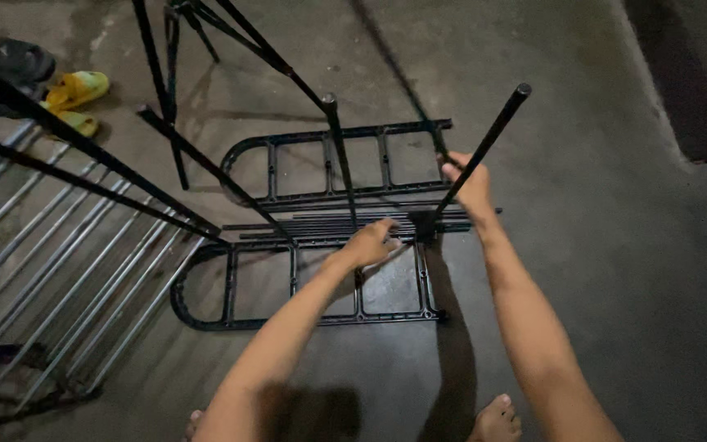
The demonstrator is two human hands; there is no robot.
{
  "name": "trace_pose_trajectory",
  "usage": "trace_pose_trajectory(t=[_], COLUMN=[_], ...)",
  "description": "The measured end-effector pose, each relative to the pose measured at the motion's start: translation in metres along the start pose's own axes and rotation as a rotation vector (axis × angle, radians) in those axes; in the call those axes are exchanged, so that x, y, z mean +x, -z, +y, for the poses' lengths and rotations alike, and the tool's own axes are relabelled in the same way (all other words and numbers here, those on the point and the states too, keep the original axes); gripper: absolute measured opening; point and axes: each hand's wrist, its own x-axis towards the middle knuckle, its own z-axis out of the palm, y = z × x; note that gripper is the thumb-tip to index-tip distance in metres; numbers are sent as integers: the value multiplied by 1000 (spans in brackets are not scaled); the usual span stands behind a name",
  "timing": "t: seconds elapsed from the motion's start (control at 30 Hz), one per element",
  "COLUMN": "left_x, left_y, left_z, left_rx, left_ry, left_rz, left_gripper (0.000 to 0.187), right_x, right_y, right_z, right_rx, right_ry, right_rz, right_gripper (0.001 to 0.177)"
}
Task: The person assembles a metal rack by hand, inserting vertical poles into base frames and connecting them to horizontal bars. The person works on the floor, handling multiple metal components to build the structure.
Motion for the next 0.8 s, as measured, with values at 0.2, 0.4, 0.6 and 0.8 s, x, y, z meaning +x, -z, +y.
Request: trace_pose_trajectory(t=[0.2, 0.4, 0.6, 0.8], left_x=[-34, -86, -140, -188], left_y=[49, 100, 130, 185], left_z=[58, 111, 126, 117], left_rx=[1, 12, -38, 133], left_ry=[-116, -229, -212, -264], left_rz=[-44, -5, 12, 99], left_gripper=[49, 40, 42, 37], right_x=[35, 66, 73, 44], right_y=[63, 117, 156, 115], right_z=[-127, -281, -409, -498], right_rx=[155, 233, 130, 265], right_ry=[-135, -77, -6, 113], right_rz=[-37, -186, -194, -160], right_gripper=[28, 23, 22, 17])
